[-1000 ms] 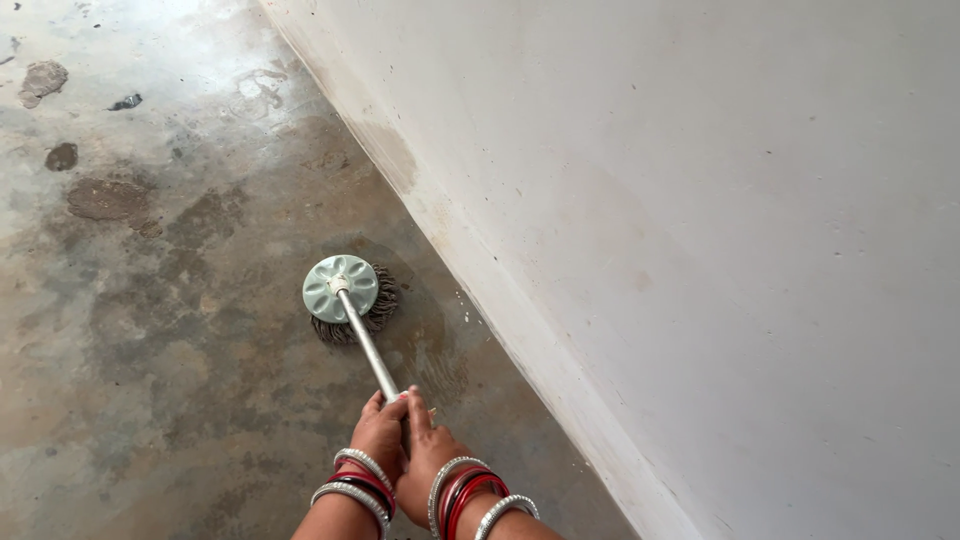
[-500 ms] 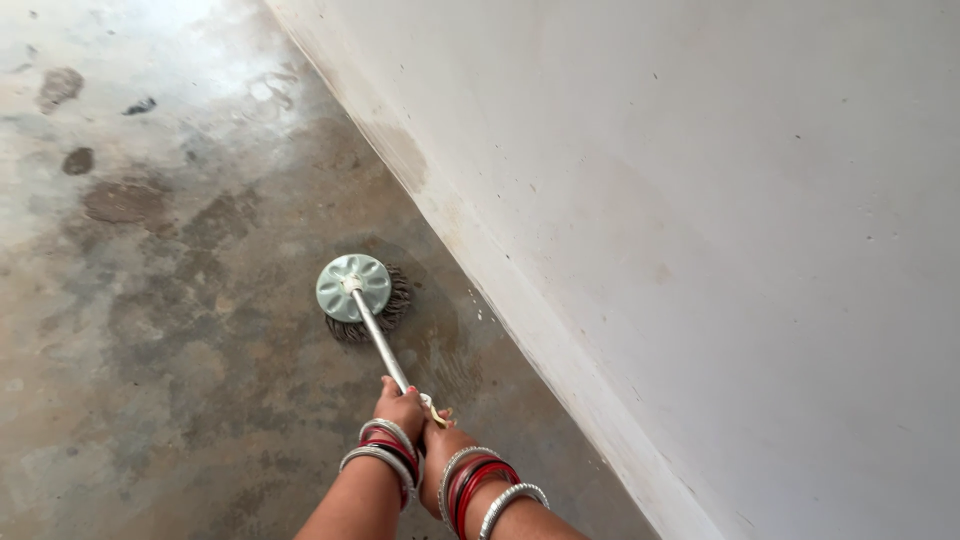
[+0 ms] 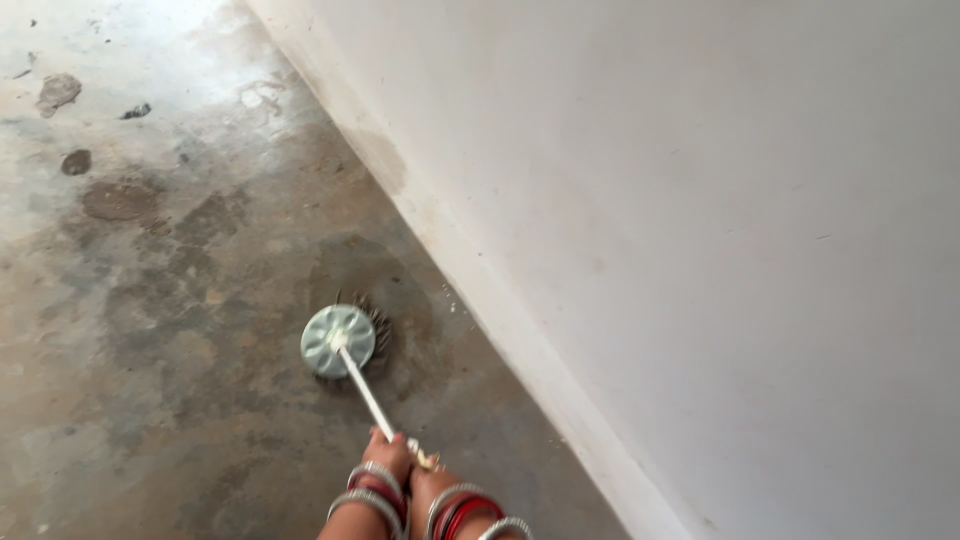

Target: The person attaches a handle to a mop head and then mops the floor of a hallway.

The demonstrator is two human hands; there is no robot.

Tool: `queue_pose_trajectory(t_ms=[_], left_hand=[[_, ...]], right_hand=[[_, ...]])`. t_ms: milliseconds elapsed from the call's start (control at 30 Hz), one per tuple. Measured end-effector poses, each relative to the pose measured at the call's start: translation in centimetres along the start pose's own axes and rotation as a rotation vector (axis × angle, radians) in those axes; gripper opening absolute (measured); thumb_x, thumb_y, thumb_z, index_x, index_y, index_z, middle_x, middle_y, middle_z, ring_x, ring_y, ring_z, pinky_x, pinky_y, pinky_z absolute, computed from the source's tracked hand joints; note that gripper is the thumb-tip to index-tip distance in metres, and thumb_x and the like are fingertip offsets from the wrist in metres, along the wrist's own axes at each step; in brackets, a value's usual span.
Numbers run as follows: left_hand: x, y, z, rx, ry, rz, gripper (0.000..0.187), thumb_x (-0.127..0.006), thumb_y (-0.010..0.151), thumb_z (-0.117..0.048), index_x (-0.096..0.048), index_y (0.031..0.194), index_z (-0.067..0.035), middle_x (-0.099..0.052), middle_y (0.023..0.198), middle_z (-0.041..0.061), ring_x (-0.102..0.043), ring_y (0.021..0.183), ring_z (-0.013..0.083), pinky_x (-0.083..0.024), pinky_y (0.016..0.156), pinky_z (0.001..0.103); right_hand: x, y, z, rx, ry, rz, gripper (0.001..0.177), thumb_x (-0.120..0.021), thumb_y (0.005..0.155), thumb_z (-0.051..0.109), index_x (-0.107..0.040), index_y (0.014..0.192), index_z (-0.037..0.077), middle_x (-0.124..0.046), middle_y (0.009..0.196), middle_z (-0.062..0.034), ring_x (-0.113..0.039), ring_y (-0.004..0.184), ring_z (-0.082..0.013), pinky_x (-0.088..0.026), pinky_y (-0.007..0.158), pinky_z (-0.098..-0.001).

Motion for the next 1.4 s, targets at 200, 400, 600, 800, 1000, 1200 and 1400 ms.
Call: queue_pose_trajectory(t_ms=[200,400,600,800,1000,1200,1400], left_hand=[[0.6,-0.8,2.3,0.069,-0.184,-0.005,0.025,-0.056,0.103,-0.019,-0.062,0.122,-0.003,-0.073,0.102,0.024,-0.07,0.085,0.0295,-0.056,0.075,0.048],[3.1,-14.9,-11.3,0.148,-0.53,0.054,0.039,-0.058,0.103,-0.031,-0.062,0.118,0.005,-0.072,0.106,0.022,-0.07,0.088,0.034,-0.057,0.079,0.05],[0.5,-14.4,-13.4,0.264,-0.567,0.399,0.045,-0.045,0.104,-0.038,-0.057,0.12,0.002,-0.071,0.102,0.021,-0.067,0.093,0.033,-0.052,0.084,0.044],[1.7,-10.3,-10.8,0.178,-0.662,0.23,0.03,-0.051,0.103,-0.022,-0.062,0.117,0.002,-0.071,0.098,0.017,-0.068,0.086,0.0304,-0.054,0.076,0.046],[4.4,-7.6,-8.7,0.11,-0.411,0.052,0.024,-0.064,0.097,-0.015,-0.07,0.104,0.007,-0.072,0.087,0.017,-0.067,0.071,0.0277,-0.052,0.063,0.046],[4.7,-4.1,-6.7,0.051,-0.428,0.019,0.017,-0.066,0.092,-0.006,-0.072,0.102,0.006,-0.074,0.089,0.017,-0.07,0.075,0.0258,-0.055,0.063,0.043],[5.2,-0.9,-9.9,-0.264,0.169,0.057,0.017,-0.071,0.088,-0.012,-0.079,0.098,-0.001,-0.074,0.094,0.016,-0.067,0.076,0.0236,-0.051,0.068,0.04]], right_hand=[[8.5,-0.6,0.7,0.086,-0.003,-0.045,0.11,-0.079,0.091,0.028,0.002,0.166,0.022,-0.029,0.158,-0.0304,-0.034,0.144,-0.0415,-0.035,0.116,-0.0472],[18.8,-11.8,9.5,0.028,0.612,0.035,0.08,-0.059,0.09,0.012,-0.026,0.162,0.021,-0.07,0.099,-0.0241,-0.067,0.061,-0.0285,-0.058,0.049,-0.0414],[19.1,-2.7,8.3,0.04,0.659,0.161,0.048,-0.063,0.084,0.004,-0.06,0.127,-0.017,-0.064,0.077,-0.0191,-0.066,0.05,-0.0271,-0.057,0.039,-0.0399],[21.2,-8.8,12.0,-0.039,0.544,0.106,0.041,-0.066,0.085,0.012,-0.059,0.122,-0.005,-0.069,0.08,-0.018,-0.068,0.056,-0.0251,-0.057,0.044,-0.0391],[18.2,-5.0,10.9,0.038,0.521,0.111,0.042,-0.064,0.087,0.012,-0.062,0.124,-0.007,-0.071,0.084,-0.0177,-0.069,0.057,-0.025,-0.059,0.044,-0.0397],[18.9,-8.3,12.8,-0.072,0.501,0.082,0.045,-0.064,0.091,0.018,-0.058,0.133,0.004,-0.07,0.089,-0.0182,-0.067,0.058,-0.0262,-0.057,0.044,-0.0419],[19.6,-3.8,12.6,0.071,0.365,0.102,0.034,-0.065,0.091,0.016,-0.07,0.115,-0.007,-0.074,0.085,-0.0172,-0.071,0.057,-0.0234,-0.06,0.046,-0.0377]])
Point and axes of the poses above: each hand's wrist, its own y-axis towards the middle knuckle, its own x-axis out of the back of the hand, z = x × y, the point moved 7 cm from there along y, towards the middle knuckle
